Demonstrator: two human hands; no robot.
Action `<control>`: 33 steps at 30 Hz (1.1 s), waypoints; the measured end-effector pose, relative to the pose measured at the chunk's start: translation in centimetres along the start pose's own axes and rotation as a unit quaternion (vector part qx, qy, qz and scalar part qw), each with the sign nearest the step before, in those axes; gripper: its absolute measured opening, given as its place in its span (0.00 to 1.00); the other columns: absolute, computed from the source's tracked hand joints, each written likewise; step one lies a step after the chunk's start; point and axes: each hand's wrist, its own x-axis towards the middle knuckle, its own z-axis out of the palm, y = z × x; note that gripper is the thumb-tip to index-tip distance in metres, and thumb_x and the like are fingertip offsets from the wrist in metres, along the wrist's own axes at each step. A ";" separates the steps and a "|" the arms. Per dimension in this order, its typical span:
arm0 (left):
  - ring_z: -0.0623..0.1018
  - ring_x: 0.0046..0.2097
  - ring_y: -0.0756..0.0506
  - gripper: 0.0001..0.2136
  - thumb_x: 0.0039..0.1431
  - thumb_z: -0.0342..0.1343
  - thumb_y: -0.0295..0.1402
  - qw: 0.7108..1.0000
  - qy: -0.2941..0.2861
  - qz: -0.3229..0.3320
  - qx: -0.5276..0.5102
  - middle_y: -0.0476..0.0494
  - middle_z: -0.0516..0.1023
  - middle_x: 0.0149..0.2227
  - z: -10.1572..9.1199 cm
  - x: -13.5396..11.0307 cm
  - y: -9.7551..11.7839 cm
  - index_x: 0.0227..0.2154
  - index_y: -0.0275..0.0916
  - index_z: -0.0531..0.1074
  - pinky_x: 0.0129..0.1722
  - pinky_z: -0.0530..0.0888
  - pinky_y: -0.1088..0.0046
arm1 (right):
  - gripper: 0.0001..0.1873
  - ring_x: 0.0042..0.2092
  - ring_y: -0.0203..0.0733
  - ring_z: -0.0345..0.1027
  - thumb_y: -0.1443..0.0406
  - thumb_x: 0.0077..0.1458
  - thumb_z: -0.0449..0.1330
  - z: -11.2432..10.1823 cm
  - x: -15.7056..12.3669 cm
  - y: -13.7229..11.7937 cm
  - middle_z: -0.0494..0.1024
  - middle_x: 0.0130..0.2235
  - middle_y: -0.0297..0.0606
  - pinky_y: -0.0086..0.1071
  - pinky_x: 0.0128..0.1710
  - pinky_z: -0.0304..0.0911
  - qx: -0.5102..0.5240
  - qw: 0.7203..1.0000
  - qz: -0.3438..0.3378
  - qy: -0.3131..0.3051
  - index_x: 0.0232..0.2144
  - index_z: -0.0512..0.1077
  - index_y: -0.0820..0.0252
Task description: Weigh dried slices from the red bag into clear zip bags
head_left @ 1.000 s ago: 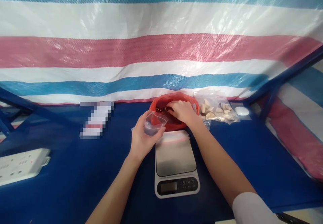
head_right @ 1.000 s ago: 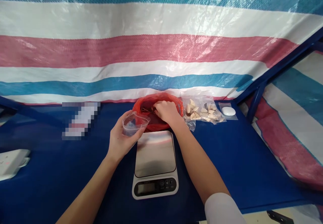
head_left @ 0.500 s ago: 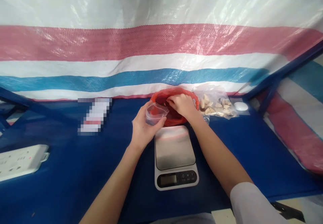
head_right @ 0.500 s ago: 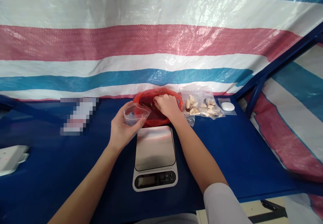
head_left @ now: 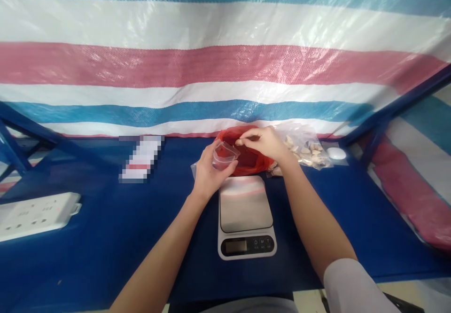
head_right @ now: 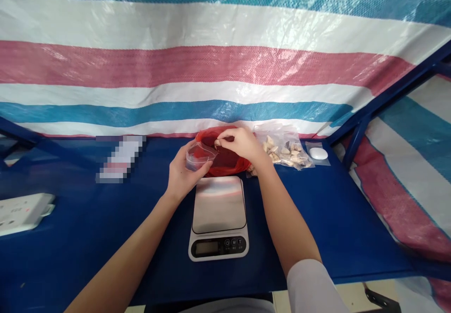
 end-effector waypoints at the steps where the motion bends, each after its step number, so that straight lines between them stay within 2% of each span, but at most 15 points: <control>1: 0.77 0.55 0.39 0.30 0.52 0.66 0.39 1.000 -0.003 0.002 -0.002 0.37 0.76 0.54 0.0 -0.1 0.0 0.57 0.38 0.66 0.57 0.73 0.57 | 0.09 0.40 0.42 0.78 0.61 0.56 0.62 -0.4 -0.2 -0.3 0.84 0.37 0.35 0.33 0.44 0.69 0.027 1.000 -0.002 -0.005 0.34 0.82 0.56; 6: 0.75 0.57 0.38 0.32 0.51 0.66 0.42 1.000 -0.016 0.007 -0.012 0.37 0.75 0.56 -0.1 -0.4 0.1 0.58 0.40 0.65 0.58 0.71 0.53 | 0.10 0.41 0.43 0.78 0.60 0.55 0.63 -1.8 -0.9 -2.3 0.84 0.39 0.38 0.34 0.42 0.71 0.118 0.993 -0.023 -0.021 0.35 0.82 0.58; 9: 0.76 0.57 0.37 0.32 0.51 0.66 0.43 1.000 -0.018 0.011 -0.013 0.36 0.75 0.56 -0.1 -0.8 0.1 0.58 0.40 0.64 0.58 0.72 0.52 | 0.10 0.39 0.41 0.77 0.60 0.56 0.62 -1.6 -1.1 -3.8 0.84 0.37 0.36 0.33 0.41 0.70 0.088 0.994 -0.034 -0.063 0.36 0.82 0.57; 15: 0.76 0.56 0.37 0.33 0.51 0.66 0.42 0.999 -0.026 0.021 -0.022 0.35 0.75 0.57 -0.2 -1.2 0.2 0.59 0.41 0.64 0.56 0.75 0.53 | 0.09 0.34 0.36 0.75 0.65 0.58 0.61 0.3 -1.1 -5.6 0.84 0.35 0.30 0.29 0.37 0.65 -0.009 0.990 -0.052 -0.127 0.35 0.83 0.53; 20: 0.77 0.56 0.36 0.33 0.50 0.66 0.42 0.999 -0.013 0.026 -0.021 0.35 0.75 0.56 -0.3 -1.3 0.0 0.59 0.41 0.64 0.54 0.76 0.54 | 0.11 0.35 0.35 0.75 0.67 0.58 0.60 1.3 -0.8 -5.6 0.84 0.37 0.30 0.28 0.38 0.65 -0.008 0.988 -0.083 -0.130 0.37 0.82 0.53; 24: 0.77 0.55 0.36 0.33 0.51 0.66 0.42 0.999 -0.013 0.018 -0.025 0.35 0.75 0.56 -0.5 -1.3 -0.1 0.59 0.41 0.64 0.55 0.75 0.54 | 0.10 0.36 0.36 0.76 0.67 0.58 0.61 1.2 -0.8 -5.6 0.84 0.39 0.30 0.29 0.40 0.66 0.002 0.987 -0.077 -0.138 0.39 0.82 0.52; 28: 0.78 0.55 0.37 0.33 0.51 0.66 0.43 1.000 -0.013 0.011 -0.022 0.37 0.76 0.55 -0.8 -1.3 0.0 0.60 0.41 0.64 0.55 0.75 0.54 | 0.10 0.37 0.37 0.77 0.66 0.58 0.61 0.4 -1.0 -5.4 0.84 0.39 0.31 0.30 0.41 0.68 0.030 0.990 -0.057 -0.128 0.39 0.82 0.52; 33: 0.79 0.53 0.37 0.33 0.50 0.67 0.43 1.000 0.004 -0.018 -0.020 0.37 0.77 0.54 -1.4 -1.3 -0.4 0.59 0.42 0.66 0.54 0.76 0.54 | 0.10 0.44 0.42 0.77 0.63 0.58 0.61 -1.1 -1.2 -3.7 0.84 0.43 0.34 0.35 0.48 0.70 0.056 0.995 -0.038 -0.077 0.41 0.81 0.53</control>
